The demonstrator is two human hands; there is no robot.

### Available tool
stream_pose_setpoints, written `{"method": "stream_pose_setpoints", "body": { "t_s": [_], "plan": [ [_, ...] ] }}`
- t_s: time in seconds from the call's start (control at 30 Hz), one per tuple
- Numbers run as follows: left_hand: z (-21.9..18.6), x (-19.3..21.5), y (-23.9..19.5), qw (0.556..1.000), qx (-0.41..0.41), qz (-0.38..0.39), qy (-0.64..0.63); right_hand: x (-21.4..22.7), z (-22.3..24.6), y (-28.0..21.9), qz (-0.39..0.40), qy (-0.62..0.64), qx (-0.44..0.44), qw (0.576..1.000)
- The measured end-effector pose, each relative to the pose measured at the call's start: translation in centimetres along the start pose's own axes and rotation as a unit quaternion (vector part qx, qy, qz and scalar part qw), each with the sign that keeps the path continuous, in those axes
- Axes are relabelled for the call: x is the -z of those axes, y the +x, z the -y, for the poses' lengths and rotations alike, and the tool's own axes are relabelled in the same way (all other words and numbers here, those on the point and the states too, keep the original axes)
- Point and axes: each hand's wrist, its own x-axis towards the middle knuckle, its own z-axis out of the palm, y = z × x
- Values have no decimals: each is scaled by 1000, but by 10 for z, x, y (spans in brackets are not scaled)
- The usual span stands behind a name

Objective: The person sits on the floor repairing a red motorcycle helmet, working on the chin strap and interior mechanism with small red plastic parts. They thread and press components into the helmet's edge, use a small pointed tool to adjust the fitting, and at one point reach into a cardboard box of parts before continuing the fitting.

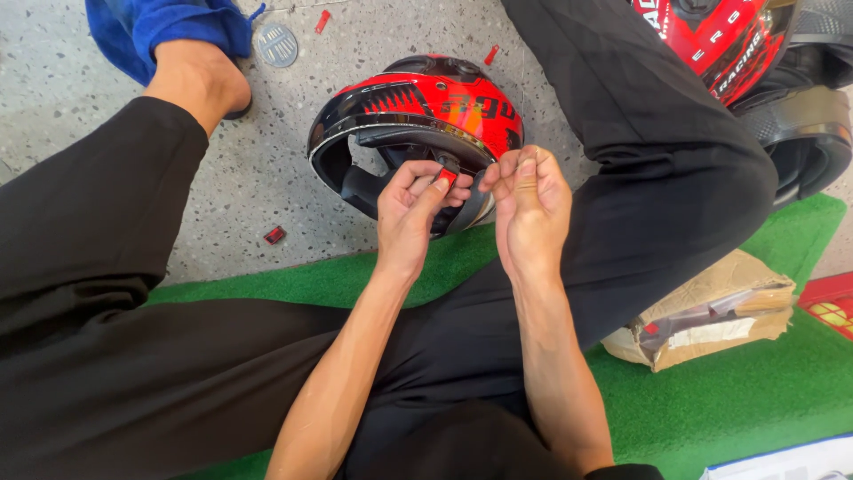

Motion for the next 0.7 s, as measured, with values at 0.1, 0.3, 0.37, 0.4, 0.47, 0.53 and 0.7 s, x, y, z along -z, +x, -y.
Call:
{"method": "stream_pose_setpoints", "body": {
  "t_s": [0.1, 0.3, 0.37, 0.4, 0.47, 0.53, 0.7],
  "plan": [
    [1, 2, -3, 993, -30, 25, 113, -4, 7, 7, 4, -1, 11, 1000],
    [-2, -14, -9, 969, -75, 20, 234, -18, 19, 31, 80, -123, 15, 989],
    [-3, -14, -8, 968, -75, 17, 238, -23, 24, 37, 96, -147, 8, 984],
    [-4, -13, -8, 967, -75, 15, 242, -26, 25, 40, 112, -170, 1, 979],
    [-4, -13, -8, 968, -73, 15, 240, -31, 27, 42, 129, -183, -2, 975],
    [-4, -12, -8, 969, -70, 18, 238, -34, 29, 45, 145, -197, -4, 970],
    [-1, -5, -6, 982, -51, 23, 179, -35, 33, 49, 161, -260, 3, 952]
  ]
}}
